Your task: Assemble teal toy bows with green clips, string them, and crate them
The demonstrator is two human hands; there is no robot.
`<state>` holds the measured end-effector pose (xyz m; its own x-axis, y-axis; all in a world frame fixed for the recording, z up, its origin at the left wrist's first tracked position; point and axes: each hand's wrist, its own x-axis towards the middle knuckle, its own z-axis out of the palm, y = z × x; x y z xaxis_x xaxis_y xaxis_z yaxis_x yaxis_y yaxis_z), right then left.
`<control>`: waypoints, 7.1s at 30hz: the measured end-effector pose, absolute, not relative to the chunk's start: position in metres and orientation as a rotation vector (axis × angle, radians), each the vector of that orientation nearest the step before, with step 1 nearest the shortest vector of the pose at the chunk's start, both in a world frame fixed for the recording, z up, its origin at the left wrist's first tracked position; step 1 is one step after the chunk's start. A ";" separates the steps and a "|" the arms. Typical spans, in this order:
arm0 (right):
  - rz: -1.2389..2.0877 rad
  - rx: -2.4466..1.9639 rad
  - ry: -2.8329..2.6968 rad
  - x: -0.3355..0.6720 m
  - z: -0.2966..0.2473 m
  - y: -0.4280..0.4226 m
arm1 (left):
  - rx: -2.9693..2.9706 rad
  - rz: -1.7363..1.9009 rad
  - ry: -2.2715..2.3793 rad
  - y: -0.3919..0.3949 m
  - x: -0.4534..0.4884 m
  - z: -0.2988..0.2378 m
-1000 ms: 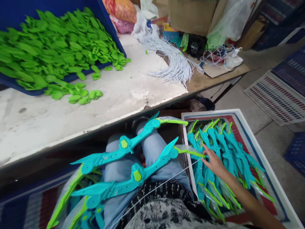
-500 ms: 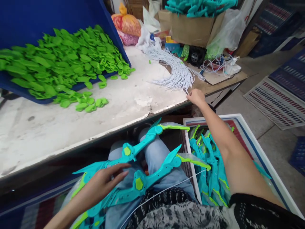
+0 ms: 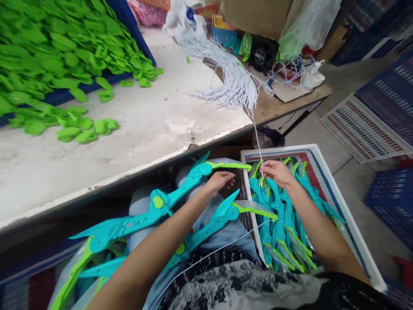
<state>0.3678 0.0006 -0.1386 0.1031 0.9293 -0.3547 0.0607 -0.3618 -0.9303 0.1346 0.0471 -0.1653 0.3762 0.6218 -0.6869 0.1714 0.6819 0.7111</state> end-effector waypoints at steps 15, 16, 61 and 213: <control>0.364 -1.592 -1.602 0.332 -0.191 -0.009 | 0.510 0.338 0.979 0.051 0.180 -0.192; 0.335 -1.570 -1.643 0.332 -0.193 -0.009 | 0.506 0.335 0.970 0.051 0.181 -0.193; -0.039 -1.325 -2.251 0.239 -0.151 0.020 | 0.175 1.191 1.241 -0.126 -0.092 -0.090; 0.705 -0.315 -2.212 -0.104 -0.116 0.005 | 0.294 1.769 1.333 -0.092 -0.197 -0.093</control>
